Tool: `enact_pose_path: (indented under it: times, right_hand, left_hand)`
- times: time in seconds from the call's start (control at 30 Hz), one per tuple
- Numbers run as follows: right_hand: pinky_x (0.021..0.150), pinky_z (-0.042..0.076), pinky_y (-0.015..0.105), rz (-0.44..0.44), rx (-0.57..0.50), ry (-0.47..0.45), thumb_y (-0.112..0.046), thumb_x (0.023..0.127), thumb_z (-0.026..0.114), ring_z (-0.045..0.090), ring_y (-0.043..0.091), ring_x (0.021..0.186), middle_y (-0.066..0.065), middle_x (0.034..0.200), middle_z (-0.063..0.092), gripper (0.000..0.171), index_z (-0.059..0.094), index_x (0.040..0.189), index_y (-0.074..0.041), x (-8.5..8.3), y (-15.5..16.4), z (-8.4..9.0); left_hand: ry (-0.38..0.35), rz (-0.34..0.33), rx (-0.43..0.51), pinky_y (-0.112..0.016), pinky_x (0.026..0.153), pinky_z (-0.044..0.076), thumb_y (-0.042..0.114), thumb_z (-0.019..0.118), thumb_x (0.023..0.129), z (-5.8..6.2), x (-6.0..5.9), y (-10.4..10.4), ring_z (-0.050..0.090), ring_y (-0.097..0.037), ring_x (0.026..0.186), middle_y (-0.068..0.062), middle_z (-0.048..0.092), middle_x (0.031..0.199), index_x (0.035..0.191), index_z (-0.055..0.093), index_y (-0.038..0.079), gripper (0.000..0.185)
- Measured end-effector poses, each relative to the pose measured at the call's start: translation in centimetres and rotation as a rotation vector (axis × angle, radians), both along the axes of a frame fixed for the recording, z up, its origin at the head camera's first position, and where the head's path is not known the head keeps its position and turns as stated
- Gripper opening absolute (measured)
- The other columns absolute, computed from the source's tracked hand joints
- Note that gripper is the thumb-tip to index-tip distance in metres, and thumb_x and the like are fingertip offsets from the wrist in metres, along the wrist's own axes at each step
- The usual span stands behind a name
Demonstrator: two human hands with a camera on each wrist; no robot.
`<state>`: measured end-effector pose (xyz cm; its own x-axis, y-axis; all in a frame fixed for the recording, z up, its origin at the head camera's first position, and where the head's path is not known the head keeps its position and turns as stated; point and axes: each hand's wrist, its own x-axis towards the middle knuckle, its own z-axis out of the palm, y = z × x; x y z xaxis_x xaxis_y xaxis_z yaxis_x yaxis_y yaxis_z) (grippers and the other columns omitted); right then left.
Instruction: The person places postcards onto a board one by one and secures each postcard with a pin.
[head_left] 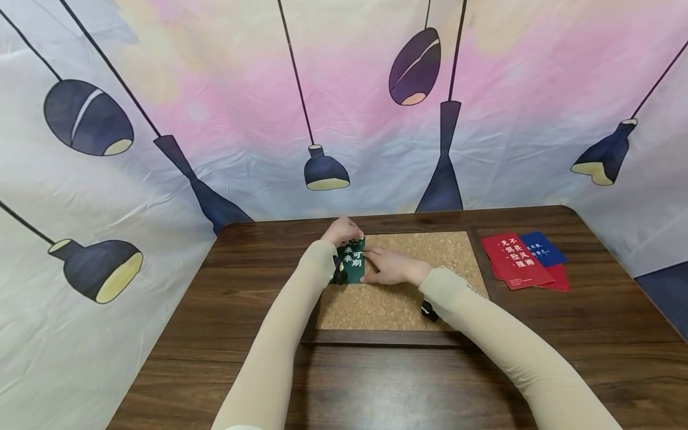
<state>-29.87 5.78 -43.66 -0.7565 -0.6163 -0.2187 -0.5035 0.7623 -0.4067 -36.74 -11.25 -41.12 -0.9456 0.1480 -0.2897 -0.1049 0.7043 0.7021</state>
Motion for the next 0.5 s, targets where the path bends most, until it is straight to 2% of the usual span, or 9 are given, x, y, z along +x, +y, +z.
enact_pose_path:
  times: [0.2,0.5]
  right_hand:
    - [0.117,0.029,0.050,0.008,-0.001,0.006,-0.052,0.100,0.056,0.029,0.033,0.149,0.013,0.165,0.023,0.080,0.028,0.159,-0.005,0.01,0.04,0.00]
    - [0.117,0.029,0.050,0.005,-0.003,0.001,-0.053,0.100,0.056,0.028,0.032,0.149,0.012,0.165,0.023,0.080,0.028,0.159,-0.006,0.05,0.08,0.22]
  left_hand:
    - [0.000,-0.004,0.001,-0.029,0.064,0.041,0.013,0.061,0.101,-0.18,0.00,-0.07,0.047,-0.018,0.072,-0.013,0.068,0.111,0.111,0.074,0.001,0.020]
    - [-0.006,-0.004,-0.006,-0.029,0.066,0.043,0.014,0.062,0.100,-0.21,-0.19,-0.15,0.050,-0.018,0.075,-0.012,0.069,0.109,0.107,0.076,0.002,0.019]
